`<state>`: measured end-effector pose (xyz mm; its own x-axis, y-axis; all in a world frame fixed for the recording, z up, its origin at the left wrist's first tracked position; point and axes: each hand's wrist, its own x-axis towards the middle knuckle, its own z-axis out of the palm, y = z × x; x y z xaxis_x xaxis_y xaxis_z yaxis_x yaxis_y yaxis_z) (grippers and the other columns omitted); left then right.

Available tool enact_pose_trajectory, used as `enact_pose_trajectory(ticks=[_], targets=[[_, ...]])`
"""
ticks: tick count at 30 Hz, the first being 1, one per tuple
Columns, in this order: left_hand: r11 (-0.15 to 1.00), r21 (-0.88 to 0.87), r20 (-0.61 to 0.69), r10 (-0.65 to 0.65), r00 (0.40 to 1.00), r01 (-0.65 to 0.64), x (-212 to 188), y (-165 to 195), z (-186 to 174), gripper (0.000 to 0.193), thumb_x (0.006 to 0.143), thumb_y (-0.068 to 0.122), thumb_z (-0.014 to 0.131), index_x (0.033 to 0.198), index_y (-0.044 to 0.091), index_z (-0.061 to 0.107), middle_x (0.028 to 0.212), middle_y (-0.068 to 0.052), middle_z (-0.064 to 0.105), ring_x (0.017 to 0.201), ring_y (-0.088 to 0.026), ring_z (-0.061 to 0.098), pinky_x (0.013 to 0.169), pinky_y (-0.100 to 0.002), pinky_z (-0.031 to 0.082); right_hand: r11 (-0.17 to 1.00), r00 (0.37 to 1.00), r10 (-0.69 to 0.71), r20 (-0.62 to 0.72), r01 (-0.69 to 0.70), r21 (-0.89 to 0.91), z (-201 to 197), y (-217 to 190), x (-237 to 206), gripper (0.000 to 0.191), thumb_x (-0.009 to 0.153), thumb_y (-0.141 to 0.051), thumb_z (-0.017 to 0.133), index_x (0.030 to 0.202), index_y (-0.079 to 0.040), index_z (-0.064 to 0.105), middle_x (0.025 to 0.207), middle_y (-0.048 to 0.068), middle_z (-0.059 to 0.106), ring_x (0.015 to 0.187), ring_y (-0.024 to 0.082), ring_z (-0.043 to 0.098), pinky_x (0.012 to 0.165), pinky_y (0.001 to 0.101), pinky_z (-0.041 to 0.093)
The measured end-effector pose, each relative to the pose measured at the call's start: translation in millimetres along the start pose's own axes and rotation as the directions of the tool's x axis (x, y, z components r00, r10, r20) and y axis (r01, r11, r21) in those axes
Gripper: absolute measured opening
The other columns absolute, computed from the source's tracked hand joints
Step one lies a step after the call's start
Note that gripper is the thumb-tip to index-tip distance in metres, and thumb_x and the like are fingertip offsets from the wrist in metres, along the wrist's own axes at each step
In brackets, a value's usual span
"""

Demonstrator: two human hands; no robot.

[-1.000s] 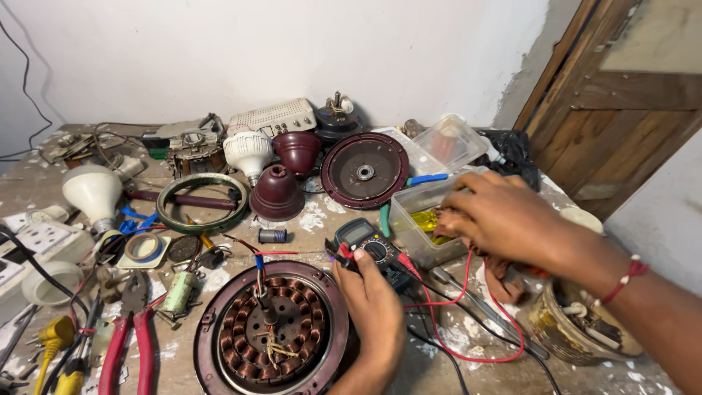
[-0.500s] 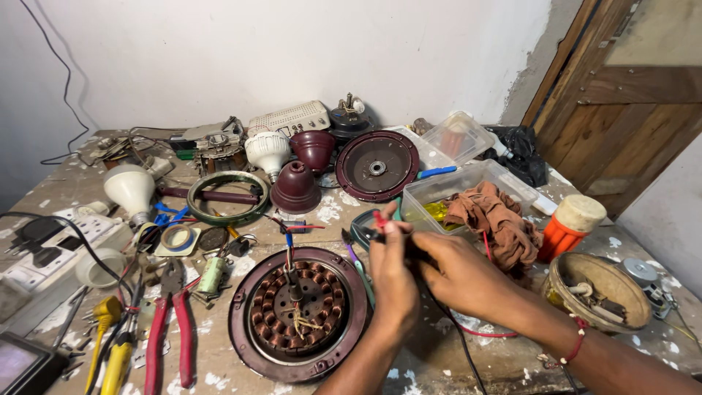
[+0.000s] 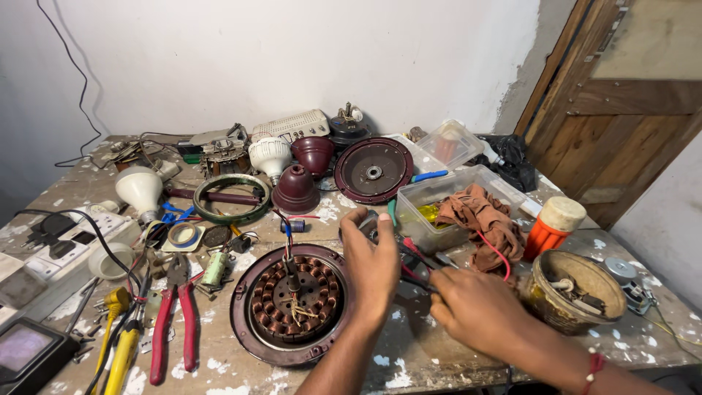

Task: The person works on a ceiling fan motor stator on a cluttered workbench. They first adjust the copper windings and brush debris from the coils with a toothbrush, then attach wires and use a multimeter with red and black probes to test the winding terminals, repositioning the probes on different coil contacts.

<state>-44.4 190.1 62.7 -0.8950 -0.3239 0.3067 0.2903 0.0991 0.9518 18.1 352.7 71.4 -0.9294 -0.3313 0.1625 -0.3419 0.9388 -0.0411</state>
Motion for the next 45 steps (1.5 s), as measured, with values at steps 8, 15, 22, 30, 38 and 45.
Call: enact_pose_trajectory(ticks=[8, 15, 22, 30, 38, 45], targets=[[0.993, -0.100, -0.083, 0.058, 0.995, -0.066, 4, -18, 10, 0.027, 0.095, 0.008, 0.051, 0.121, 0.001, 0.054, 0.116, -0.018, 0.068, 0.107, -0.029, 0.068, 0.097, -0.041, 0.050, 0.994, 0.995, -0.094, 0.013, 0.095, -0.058, 21, 6, -11, 0.027, 0.084, -0.027, 0.066, 0.101, -0.006, 0.066, 0.101, 0.013, 0.069, 0.095, 0.034, 0.066, 0.081, 0.0482, 0.053], [0.733, -0.674, -0.153, -0.258, 0.954, 0.091, 27, -52, 23, 0.035, 0.094, -0.010, 0.037, 0.126, 0.002, 0.041, 0.123, -0.014, 0.051, 0.112, -0.024, 0.062, 0.090, -0.034, 0.055, 0.989, 0.989, -0.145, -0.042, 0.146, 0.007, -13, 1, -1, 0.042, 0.085, -0.041, 0.069, 0.109, -0.007, 0.070, 0.107, 0.014, 0.067, 0.100, 0.035, 0.065, 0.083, 0.0494, 0.051], [0.735, -0.677, -0.215, -0.244, 0.946, 0.035, 28, -56, 20, 0.033, 0.094, -0.009, 0.040, 0.125, 0.002, 0.040, 0.121, -0.013, 0.053, 0.110, -0.023, 0.064, 0.087, -0.033, 0.056, 0.996, 0.931, -0.084, -0.355, 0.079, -0.029, -8, -23, 51, 0.049, 0.081, -0.038, 0.070, 0.116, -0.003, 0.066, 0.106, 0.020, 0.065, 0.102, 0.040, 0.064, 0.076, 0.0489, 0.054], [0.774, -0.634, -0.230, -0.195, 0.954, 0.005, 22, -58, 19, 0.025, 0.099, -0.006, 0.048, 0.122, 0.002, 0.043, 0.121, -0.013, 0.055, 0.102, -0.019, 0.062, 0.083, -0.032, 0.057, 1.000, 0.984, 0.016, -0.178, -0.014, 0.011, 23, -17, 78, 0.075, 0.086, -0.047, 0.074, 0.138, 0.000, 0.048, 0.107, 0.024, 0.064, 0.098, 0.043, 0.064, 0.073, 0.0540, 0.054], [0.799, -0.592, -0.169, -0.255, 0.952, 0.109, 21, -45, 15, 0.028, 0.097, -0.001, 0.053, 0.122, 0.003, 0.042, 0.122, -0.012, 0.057, 0.106, -0.017, 0.063, 0.090, -0.033, 0.057, 0.985, 0.963, 0.135, -0.233, -0.104, 0.140, 23, -15, 76, 0.081, 0.083, -0.048, 0.075, 0.139, 0.000, 0.041, 0.110, 0.024, 0.064, 0.102, 0.043, 0.064, 0.070, 0.0549, 0.055], [0.959, -0.267, -0.172, 0.045, 0.984, -0.090, 8, -32, 17, 0.036, 0.102, 0.011, 0.059, 0.133, -0.002, 0.047, 0.121, -0.014, 0.063, 0.110, -0.018, 0.062, 0.097, -0.032, 0.050, 0.976, 0.790, 0.044, -0.612, 0.097, 0.195, 15, -10, 64, 0.073, 0.081, -0.042, 0.083, 0.130, 0.000, 0.047, 0.119, 0.024, 0.065, 0.109, 0.044, 0.063, 0.084, 0.0515, 0.053]])
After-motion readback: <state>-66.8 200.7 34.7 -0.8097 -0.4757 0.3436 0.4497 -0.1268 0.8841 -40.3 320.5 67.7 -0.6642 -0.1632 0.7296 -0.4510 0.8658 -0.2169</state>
